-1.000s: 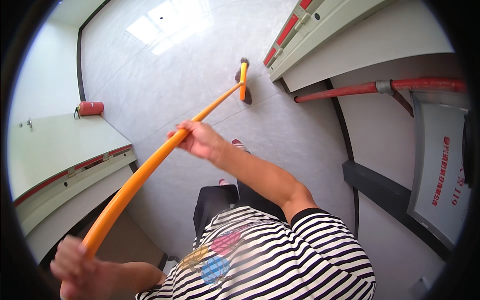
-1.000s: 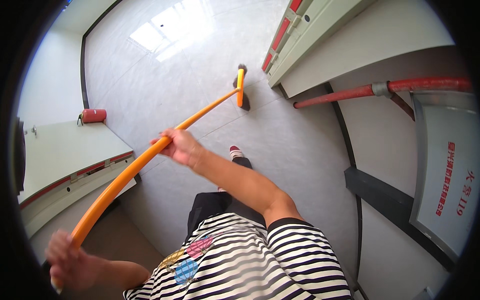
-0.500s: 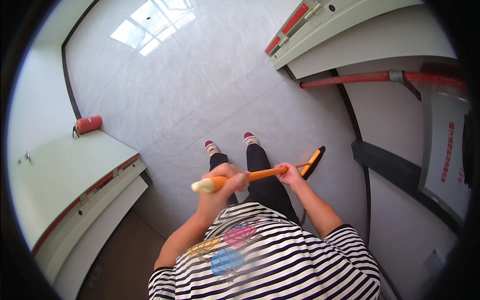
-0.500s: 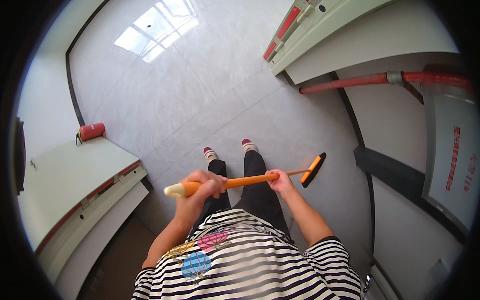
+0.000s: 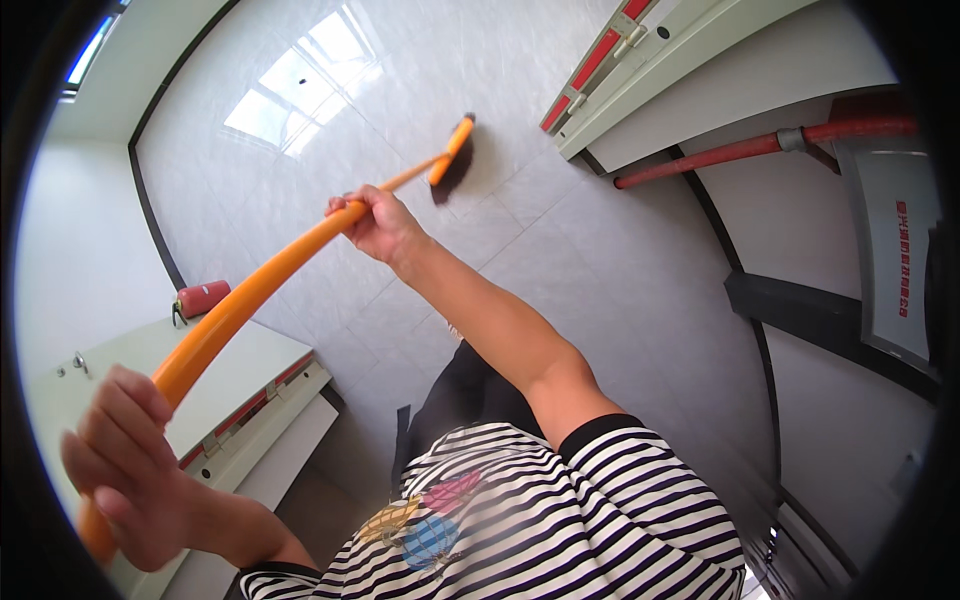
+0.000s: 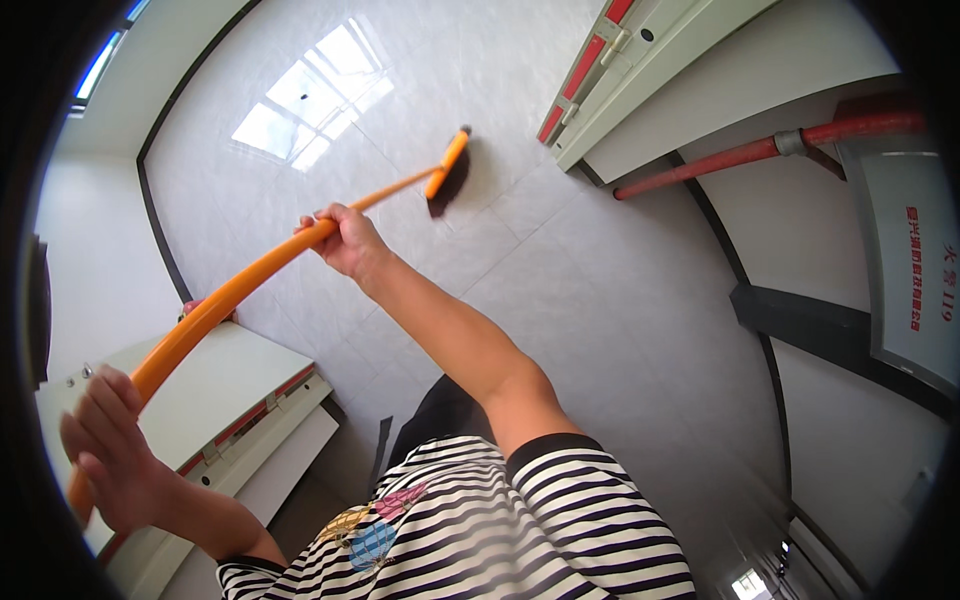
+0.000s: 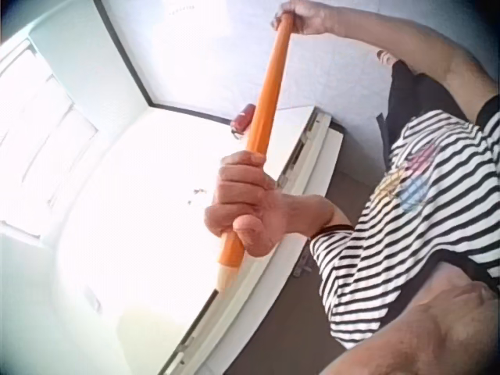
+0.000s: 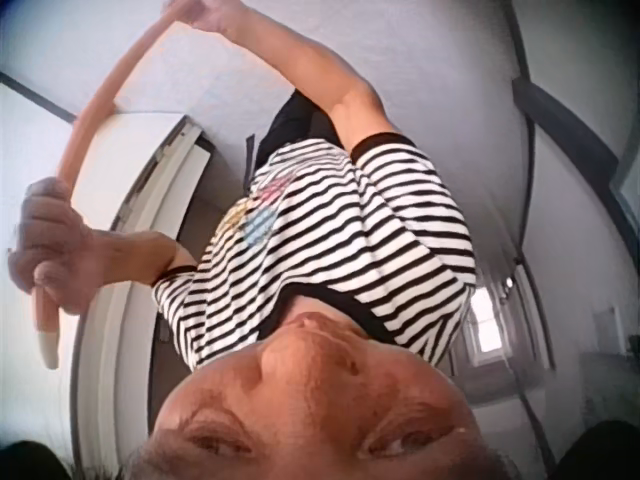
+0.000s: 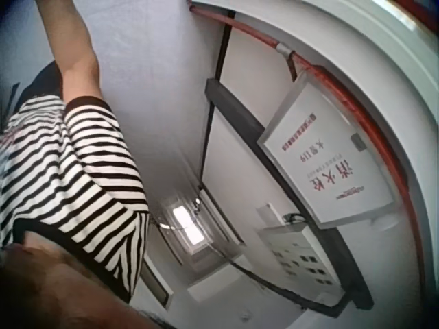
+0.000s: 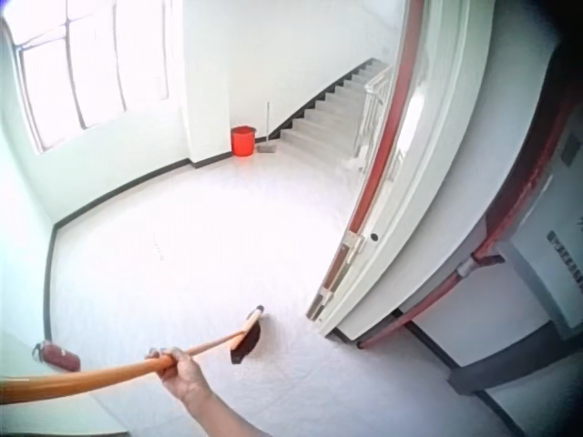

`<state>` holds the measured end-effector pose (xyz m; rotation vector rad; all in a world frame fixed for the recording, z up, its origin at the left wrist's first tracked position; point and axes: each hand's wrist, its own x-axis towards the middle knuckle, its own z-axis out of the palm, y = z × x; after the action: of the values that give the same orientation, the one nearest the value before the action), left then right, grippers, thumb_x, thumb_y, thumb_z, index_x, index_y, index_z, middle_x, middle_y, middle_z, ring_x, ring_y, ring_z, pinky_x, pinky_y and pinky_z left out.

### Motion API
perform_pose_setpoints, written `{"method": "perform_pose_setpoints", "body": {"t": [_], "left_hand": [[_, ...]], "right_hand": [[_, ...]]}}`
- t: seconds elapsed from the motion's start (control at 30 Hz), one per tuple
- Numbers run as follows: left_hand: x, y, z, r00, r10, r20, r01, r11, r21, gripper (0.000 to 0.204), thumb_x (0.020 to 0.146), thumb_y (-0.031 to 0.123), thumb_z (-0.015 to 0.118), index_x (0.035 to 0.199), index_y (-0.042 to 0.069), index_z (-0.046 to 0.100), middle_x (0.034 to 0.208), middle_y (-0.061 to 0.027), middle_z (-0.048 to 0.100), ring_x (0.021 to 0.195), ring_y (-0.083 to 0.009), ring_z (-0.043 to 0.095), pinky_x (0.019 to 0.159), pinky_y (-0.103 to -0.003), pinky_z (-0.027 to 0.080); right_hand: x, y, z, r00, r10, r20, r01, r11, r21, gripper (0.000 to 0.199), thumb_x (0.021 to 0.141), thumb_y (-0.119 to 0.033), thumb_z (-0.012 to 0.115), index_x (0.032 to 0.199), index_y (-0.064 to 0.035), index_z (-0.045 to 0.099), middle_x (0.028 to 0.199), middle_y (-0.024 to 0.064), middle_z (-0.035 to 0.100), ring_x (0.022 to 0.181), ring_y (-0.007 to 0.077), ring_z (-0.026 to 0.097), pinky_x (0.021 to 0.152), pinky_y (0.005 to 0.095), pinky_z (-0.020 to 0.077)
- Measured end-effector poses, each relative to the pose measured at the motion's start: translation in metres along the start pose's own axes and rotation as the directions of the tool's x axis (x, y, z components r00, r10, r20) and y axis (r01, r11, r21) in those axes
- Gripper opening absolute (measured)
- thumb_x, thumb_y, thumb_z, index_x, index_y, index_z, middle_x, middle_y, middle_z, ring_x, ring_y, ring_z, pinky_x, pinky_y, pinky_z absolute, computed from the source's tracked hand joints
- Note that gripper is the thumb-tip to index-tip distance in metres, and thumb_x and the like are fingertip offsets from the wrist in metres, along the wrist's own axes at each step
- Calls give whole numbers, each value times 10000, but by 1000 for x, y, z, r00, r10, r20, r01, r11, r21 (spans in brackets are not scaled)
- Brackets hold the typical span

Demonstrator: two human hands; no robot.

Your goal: The person sweeps a tiled floor with an orange broom, moving debris toward a dustpan. They then use the dustpan to collect the swept debris near a staircase.

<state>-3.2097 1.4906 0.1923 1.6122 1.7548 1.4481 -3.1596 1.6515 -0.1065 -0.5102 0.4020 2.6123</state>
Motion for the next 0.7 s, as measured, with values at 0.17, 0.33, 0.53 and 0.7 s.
{"method": "perform_pose_setpoints", "body": {"t": [0.17,0.33,0.53,0.7], "left_hand": [[-52,12,-51,960,58,-275,-115,974,-196,303,842,296,435,657,115,278,566,-33,294,623,-156,284,666,-342,263],[-52,-6,-58,949,-63,-309,-63,923,-380,326,854,305,466,645,117,301,496,6,295,495,-117,298,567,-292,302],[-27,-54,42,930,-355,-97,201,712,-673,220,785,148,468,616,99,336,474,-30,389,462,-149,384,568,-327,391],[21,-80,81,942,-336,-20,231,687,-689,115,701,57,423,617,80,349,481,-54,389,454,-161,377,563,-349,397]], "right_hand": [[-27,18,41,998,21,62,-14,994,-107,82,807,-11,433,727,7,437,758,146,514,771,258,564,779,424,508],[-103,10,15,982,52,-179,-77,987,-139,88,819,-6,513,802,14,429,861,130,499,872,238,546,869,382,470],[-158,-54,-90,880,-6,-475,-26,998,-62,91,804,25,474,848,44,396,935,171,483,870,255,549,787,379,509],[-125,-102,-105,829,77,-554,-107,994,-21,70,785,15,487,840,56,473,859,136,535,844,234,555,817,335,485]]}}
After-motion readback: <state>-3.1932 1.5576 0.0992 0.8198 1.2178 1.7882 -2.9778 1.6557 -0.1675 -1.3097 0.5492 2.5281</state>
